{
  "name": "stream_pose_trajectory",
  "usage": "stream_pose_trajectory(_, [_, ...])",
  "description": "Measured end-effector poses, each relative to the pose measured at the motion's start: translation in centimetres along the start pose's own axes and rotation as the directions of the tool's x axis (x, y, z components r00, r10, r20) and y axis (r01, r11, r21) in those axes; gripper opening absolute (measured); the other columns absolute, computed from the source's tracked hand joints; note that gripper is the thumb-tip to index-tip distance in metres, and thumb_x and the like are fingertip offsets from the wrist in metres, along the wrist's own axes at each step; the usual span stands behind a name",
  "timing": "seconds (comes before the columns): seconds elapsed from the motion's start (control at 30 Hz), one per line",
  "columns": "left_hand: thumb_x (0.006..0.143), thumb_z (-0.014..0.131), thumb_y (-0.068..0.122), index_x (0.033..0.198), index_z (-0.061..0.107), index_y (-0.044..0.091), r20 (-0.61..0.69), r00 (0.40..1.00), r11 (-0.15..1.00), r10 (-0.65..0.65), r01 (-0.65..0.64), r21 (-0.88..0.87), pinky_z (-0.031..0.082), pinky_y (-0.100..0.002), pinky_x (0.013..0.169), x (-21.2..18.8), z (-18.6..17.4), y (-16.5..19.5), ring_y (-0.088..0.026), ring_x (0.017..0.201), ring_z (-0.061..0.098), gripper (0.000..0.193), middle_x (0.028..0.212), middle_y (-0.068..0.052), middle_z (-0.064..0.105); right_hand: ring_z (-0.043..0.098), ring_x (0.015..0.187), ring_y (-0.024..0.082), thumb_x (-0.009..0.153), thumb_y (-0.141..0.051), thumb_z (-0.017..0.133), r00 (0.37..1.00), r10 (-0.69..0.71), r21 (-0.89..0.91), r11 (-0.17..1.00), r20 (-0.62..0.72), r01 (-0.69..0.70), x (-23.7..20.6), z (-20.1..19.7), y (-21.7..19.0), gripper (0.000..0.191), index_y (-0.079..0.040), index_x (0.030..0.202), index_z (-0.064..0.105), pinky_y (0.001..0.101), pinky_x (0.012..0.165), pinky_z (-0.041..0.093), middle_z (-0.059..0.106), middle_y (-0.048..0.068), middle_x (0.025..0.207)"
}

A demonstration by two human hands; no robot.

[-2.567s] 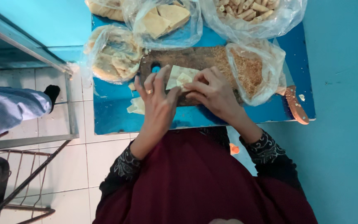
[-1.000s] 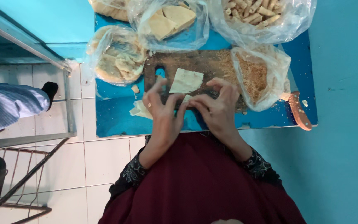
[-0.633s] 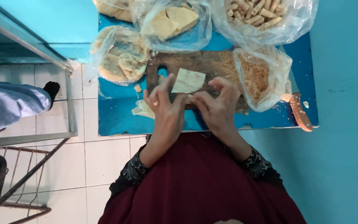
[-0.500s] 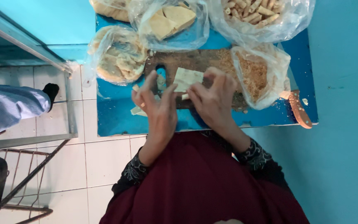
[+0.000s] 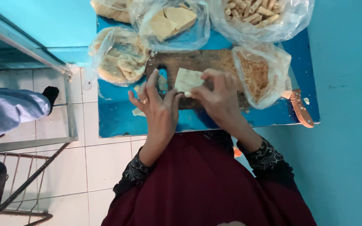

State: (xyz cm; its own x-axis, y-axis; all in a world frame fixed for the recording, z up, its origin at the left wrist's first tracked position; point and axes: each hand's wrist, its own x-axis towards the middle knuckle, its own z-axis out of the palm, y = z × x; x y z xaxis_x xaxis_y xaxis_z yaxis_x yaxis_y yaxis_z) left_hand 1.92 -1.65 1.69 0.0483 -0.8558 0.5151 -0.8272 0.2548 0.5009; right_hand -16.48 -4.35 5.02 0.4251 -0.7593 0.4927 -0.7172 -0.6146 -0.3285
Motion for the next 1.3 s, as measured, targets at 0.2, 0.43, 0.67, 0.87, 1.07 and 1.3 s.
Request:
stream_pose_trajectory(0.2, [0.095,0.079,0.018,0.123,0.076,0.009,0.009,0.997,0.937,0.075,-0.068,-0.344,0.019,-0.061,0.12,0.0,-1.7,1.0,-0.035,0.141,0.042,0.03,0.158,-0.016,0.041,0.069,0.105,0.014,0.097,-0.011,0.07,0.877,0.264,0.684,0.55,0.401,-0.479,-0.6,-0.7,3.0,0.015,-0.006,0.11,0.073,0.0273,0.091,0.056,0.072,0.005,0.114])
stream_pose_trajectory(0.43, [0.091,0.08,0.016,0.11,0.076,0.014,-0.021,0.994,0.942,0.104,-0.106,-0.318,0.022,-0.057,0.118,0.7,-1.3,1.6,-0.031,0.138,0.046,0.02,0.151,-0.014,0.048,0.068,0.09,0.006,0.097,-0.017,0.07,0.765,0.319,0.656,0.395,0.559,-0.644,-0.9,-0.3,2.3,0.021,-0.003,0.113,0.074,0.0237,0.082,0.056,0.076,-0.001,0.1])
stream_pose_trajectory(0.67, [0.089,0.081,0.024,0.117,0.072,0.007,0.012,1.0,0.994,0.01,-0.009,-0.111,0.019,-0.064,0.114,1.0,-1.1,0.3,-0.038,0.135,0.041,0.034,0.148,-0.018,0.047,0.073,0.086,0.009,0.093,-0.021,0.078,0.834,0.429,0.406,0.732,0.348,-0.546,3.1,-5.6,6.6,0.026,-0.006,0.114,0.076,0.0269,0.076,0.06,0.078,0.003,0.097])
stream_pose_trajectory(0.87, [0.09,0.078,0.022,0.106,0.072,0.007,-0.031,0.999,0.991,0.014,-0.009,0.137,0.018,-0.069,0.113,0.7,0.5,0.5,-0.036,0.131,0.044,0.023,0.145,-0.014,0.051,0.069,0.084,0.017,0.108,-0.013,0.076,0.95,0.266,0.225,0.948,-0.162,-0.226,7.5,-10.3,13.7,0.026,0.003,0.127,0.071,0.031,0.075,0.056,0.074,0.013,0.101])
stream_pose_trajectory(1.07, [0.091,0.074,0.013,0.096,0.068,0.007,-0.015,0.998,0.995,0.059,-0.058,0.079,0.026,-0.065,0.113,1.0,1.5,0.3,-0.033,0.12,0.05,0.01,0.128,-0.01,0.059,0.074,0.089,0.029,0.101,-0.009,0.07,0.959,0.267,-0.125,0.959,0.092,-0.255,2.7,-11.3,10.5,0.02,-0.001,0.12,0.068,0.0386,0.074,0.057,0.077,0.018,0.109])
stream_pose_trajectory(1.3, [0.092,0.071,0.006,0.105,0.063,0.006,0.016,0.999,0.999,0.033,-0.032,-0.034,0.037,-0.05,0.11,1.5,2.0,0.7,-0.033,0.107,0.058,0.015,0.102,-0.012,0.063,0.064,0.08,0.045,0.086,0.004,0.055,0.918,0.243,-0.389,0.915,0.313,-0.109,-1.6,-9.7,8.2,0.039,0.0,0.125,0.051,0.0522,0.067,0.05,0.064,0.023,0.085])
